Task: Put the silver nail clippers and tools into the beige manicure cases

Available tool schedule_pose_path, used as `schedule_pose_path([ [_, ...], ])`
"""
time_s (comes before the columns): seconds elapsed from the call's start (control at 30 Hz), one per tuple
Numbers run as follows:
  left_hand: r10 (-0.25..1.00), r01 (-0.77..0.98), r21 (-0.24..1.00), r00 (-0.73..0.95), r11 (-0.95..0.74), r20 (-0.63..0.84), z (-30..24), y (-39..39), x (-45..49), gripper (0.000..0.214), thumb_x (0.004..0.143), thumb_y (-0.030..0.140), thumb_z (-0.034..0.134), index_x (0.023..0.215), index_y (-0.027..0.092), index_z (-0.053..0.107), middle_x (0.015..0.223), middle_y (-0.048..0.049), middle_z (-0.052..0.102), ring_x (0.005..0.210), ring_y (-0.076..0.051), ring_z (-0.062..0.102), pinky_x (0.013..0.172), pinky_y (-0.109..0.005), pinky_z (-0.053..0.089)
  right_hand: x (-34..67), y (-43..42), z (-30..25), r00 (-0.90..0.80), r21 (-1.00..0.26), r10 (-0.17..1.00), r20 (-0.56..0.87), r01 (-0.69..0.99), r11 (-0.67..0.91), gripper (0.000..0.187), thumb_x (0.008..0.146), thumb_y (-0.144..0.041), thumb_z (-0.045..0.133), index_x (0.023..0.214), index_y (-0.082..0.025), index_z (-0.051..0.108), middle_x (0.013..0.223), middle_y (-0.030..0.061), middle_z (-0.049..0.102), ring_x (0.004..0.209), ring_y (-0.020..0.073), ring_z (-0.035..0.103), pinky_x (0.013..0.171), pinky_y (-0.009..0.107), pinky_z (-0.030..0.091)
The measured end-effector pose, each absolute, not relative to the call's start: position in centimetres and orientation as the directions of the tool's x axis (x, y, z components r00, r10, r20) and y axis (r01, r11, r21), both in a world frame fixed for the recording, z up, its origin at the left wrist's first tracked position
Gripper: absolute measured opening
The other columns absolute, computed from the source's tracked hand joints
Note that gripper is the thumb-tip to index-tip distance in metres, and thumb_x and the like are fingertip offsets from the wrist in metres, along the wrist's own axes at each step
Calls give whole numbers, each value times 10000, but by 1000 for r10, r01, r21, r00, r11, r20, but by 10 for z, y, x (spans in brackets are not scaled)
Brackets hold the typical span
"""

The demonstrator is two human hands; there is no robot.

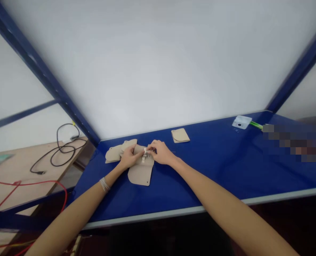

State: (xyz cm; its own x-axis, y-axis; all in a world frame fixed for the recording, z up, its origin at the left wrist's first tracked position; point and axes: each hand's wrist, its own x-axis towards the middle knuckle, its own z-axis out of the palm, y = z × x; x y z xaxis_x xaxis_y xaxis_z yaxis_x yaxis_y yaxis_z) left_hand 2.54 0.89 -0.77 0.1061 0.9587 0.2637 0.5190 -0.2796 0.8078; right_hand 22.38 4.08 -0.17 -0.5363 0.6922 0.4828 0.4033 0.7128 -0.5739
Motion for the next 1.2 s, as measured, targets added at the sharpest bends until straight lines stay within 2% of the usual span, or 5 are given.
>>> schedule_pose_path([
  [0.17,954,547,786,96,-289,284,-8,10,23,294,780,434,615,806,141,608,727,-25,627,672,-159,556,636,-272,437,222,38,-6,-520,-534,684,512,431,727,116,850,-180,577,884,-199,687,931,59,644,864,198,542,789,383,365],
  [0.5,966,570,783,88,-248,242,-3,7,23,288,816,429,561,824,145,610,727,-23,614,702,-167,556,670,-284,444,218,35,-6,-506,-550,692,514,425,719,166,887,-164,516,953,-201,664,923,51,618,855,183,512,796,374,350],
  [0.77,987,412,897,72,-159,142,-7,8,21,282,805,409,609,945,164,606,852,-52,650,806,-203,599,762,-336,480,221,34,-2,-527,-578,707,472,420,699,159,908,-183,492,968,-210,637,926,57,606,870,195,513,799,385,363],
  [0.97,991,356,925,51,-132,122,-8,9,18,337,782,369,653,1032,158,575,969,-74,631,848,-181,594,784,-308,480,219,35,-1,-580,-527,681,448,444,725,173,935,-217,451,991,-187,613,915,74,589,872,201,519,822,396,358],
  [1.2,992,273,958,107,-94,67,-3,9,20,359,787,340,655,1072,153,542,907,-46,595,739,-132,547,698,-254,459,221,36,0,-567,-567,703,430,436,699,168,931,-221,447,987,-178,600,907,66,570,869,192,522,841,393,337],
])
